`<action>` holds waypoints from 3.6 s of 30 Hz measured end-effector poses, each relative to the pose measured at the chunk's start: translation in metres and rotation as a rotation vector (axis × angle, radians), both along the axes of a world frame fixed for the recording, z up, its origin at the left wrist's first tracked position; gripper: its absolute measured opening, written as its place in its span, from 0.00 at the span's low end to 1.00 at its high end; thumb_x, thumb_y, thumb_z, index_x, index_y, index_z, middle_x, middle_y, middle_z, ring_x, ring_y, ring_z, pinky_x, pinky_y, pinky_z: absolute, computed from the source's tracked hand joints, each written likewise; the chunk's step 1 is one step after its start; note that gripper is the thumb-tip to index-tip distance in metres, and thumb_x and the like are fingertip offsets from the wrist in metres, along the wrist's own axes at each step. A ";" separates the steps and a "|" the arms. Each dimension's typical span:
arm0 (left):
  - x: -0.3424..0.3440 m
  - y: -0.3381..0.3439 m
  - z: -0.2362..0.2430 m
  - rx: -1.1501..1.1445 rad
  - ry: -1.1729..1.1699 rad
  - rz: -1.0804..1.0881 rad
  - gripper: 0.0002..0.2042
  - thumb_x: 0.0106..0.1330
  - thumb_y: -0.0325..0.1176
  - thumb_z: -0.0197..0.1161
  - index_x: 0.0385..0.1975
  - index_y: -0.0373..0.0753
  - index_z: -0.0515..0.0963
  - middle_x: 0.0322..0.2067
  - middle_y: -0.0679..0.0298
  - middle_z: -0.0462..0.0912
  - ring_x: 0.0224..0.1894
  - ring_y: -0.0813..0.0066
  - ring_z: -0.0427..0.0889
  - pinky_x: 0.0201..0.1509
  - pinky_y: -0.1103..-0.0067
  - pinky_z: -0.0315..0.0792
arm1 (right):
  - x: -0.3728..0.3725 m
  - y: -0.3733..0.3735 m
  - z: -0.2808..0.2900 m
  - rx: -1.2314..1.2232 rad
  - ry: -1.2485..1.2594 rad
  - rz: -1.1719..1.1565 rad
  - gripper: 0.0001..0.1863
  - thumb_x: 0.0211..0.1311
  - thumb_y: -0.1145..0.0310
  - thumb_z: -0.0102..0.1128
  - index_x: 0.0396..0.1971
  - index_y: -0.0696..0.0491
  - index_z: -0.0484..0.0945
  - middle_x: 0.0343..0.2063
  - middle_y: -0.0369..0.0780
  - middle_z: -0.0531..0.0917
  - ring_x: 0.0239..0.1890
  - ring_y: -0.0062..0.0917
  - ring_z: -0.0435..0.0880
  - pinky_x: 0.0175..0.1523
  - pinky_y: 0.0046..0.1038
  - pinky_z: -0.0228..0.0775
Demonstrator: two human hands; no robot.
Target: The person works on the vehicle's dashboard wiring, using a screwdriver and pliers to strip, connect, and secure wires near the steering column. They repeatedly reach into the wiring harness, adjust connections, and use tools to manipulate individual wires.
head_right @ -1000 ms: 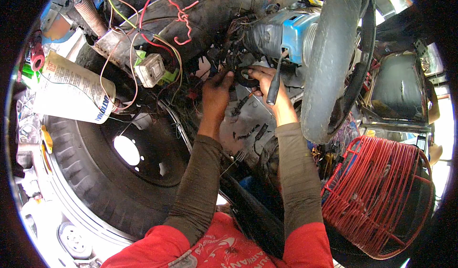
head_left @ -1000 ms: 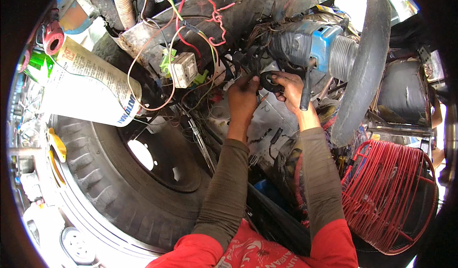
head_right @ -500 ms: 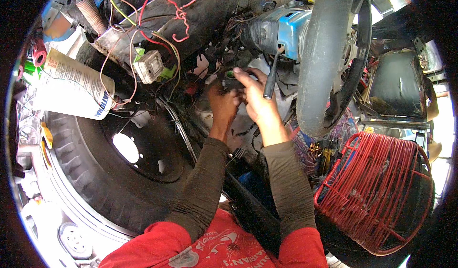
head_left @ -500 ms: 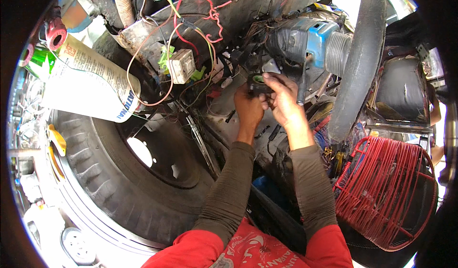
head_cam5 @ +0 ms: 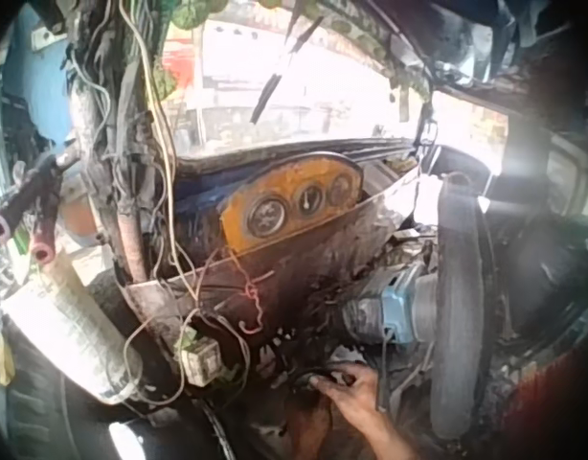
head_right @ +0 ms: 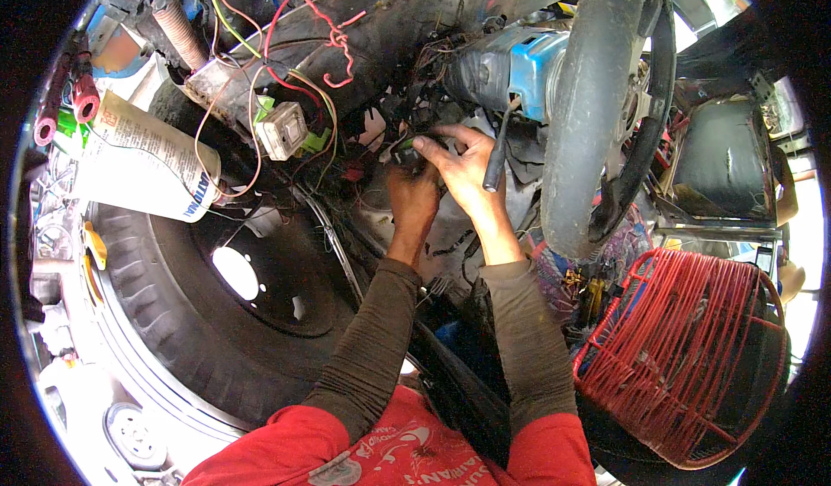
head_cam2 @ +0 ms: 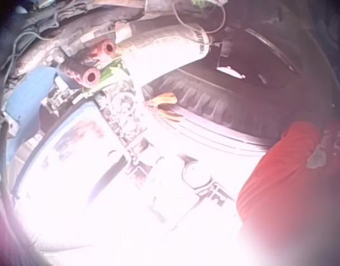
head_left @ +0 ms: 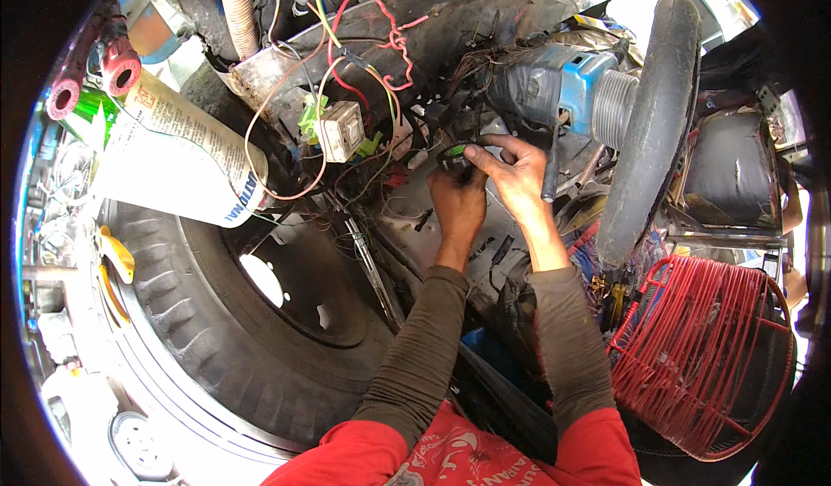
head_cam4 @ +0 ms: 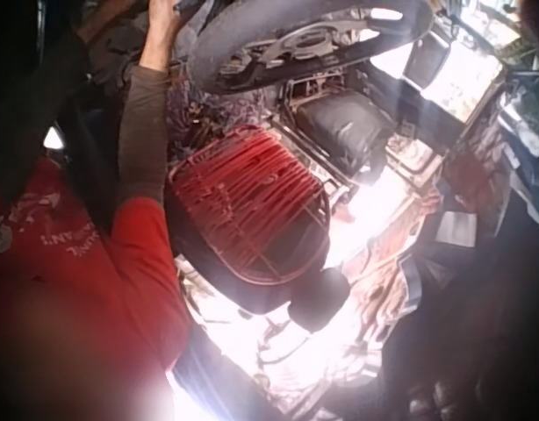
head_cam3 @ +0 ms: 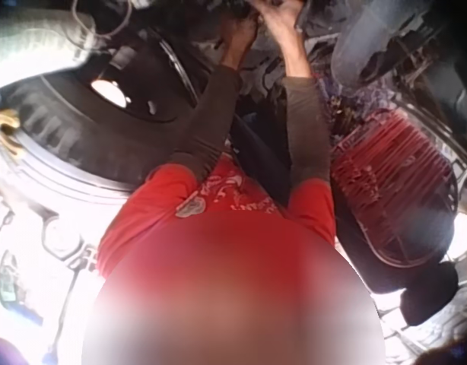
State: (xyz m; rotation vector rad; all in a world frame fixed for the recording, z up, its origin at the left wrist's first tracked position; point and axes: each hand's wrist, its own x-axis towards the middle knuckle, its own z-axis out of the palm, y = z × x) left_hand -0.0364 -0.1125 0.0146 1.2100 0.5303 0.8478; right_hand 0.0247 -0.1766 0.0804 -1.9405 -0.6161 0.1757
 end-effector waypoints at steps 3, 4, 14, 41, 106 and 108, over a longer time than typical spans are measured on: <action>0.000 0.005 0.005 0.219 0.100 0.013 0.20 0.68 0.44 0.69 0.31 0.27 0.83 0.30 0.53 0.88 0.36 0.66 0.84 0.41 0.70 0.73 | 0.009 -0.002 -0.006 0.036 -0.223 0.030 0.21 0.60 0.58 0.75 0.43 0.60 0.87 0.28 0.38 0.84 0.31 0.23 0.81 0.37 0.26 0.73; 0.001 0.006 0.009 0.280 0.104 0.062 0.22 0.69 0.46 0.68 0.30 0.27 0.83 0.29 0.53 0.87 0.34 0.68 0.84 0.38 0.70 0.72 | 0.011 -0.003 -0.009 0.060 -0.349 0.059 0.20 0.61 0.58 0.74 0.44 0.59 0.87 0.28 0.37 0.84 0.32 0.22 0.80 0.37 0.25 0.73; 0.000 0.026 0.042 -0.242 0.241 -0.032 0.24 0.73 0.49 0.65 0.30 0.28 0.85 0.26 0.61 0.84 0.30 0.76 0.78 0.36 0.74 0.71 | 0.053 -0.005 -0.041 0.133 0.153 0.396 0.25 0.60 0.80 0.61 0.60 0.60 0.76 0.55 0.42 0.80 0.50 0.30 0.83 0.56 0.30 0.75; 0.010 0.030 0.012 -0.033 0.302 0.005 0.19 0.73 0.44 0.61 0.35 0.30 0.86 0.26 0.52 0.84 0.30 0.62 0.81 0.39 0.67 0.72 | 0.029 -0.001 -0.040 -0.136 -0.365 0.176 0.24 0.58 0.81 0.57 0.57 0.54 0.79 0.54 0.52 0.81 0.57 0.51 0.80 0.59 0.41 0.75; 0.001 0.061 0.040 -0.426 0.133 -0.075 0.15 0.66 0.38 0.70 0.38 0.29 0.86 0.38 0.64 0.85 0.39 0.74 0.78 0.48 0.74 0.71 | 0.035 0.029 -0.053 -0.125 0.034 0.135 0.23 0.55 0.71 0.72 0.53 0.55 0.82 0.48 0.51 0.86 0.53 0.46 0.84 0.57 0.37 0.76; -0.003 0.061 0.041 -0.306 0.210 -0.106 0.15 0.66 0.39 0.70 0.38 0.31 0.86 0.36 0.64 0.86 0.38 0.74 0.79 0.48 0.75 0.72 | 0.033 0.023 -0.044 -0.121 -0.188 0.112 0.22 0.55 0.73 0.71 0.51 0.55 0.81 0.43 0.49 0.85 0.45 0.42 0.85 0.49 0.36 0.76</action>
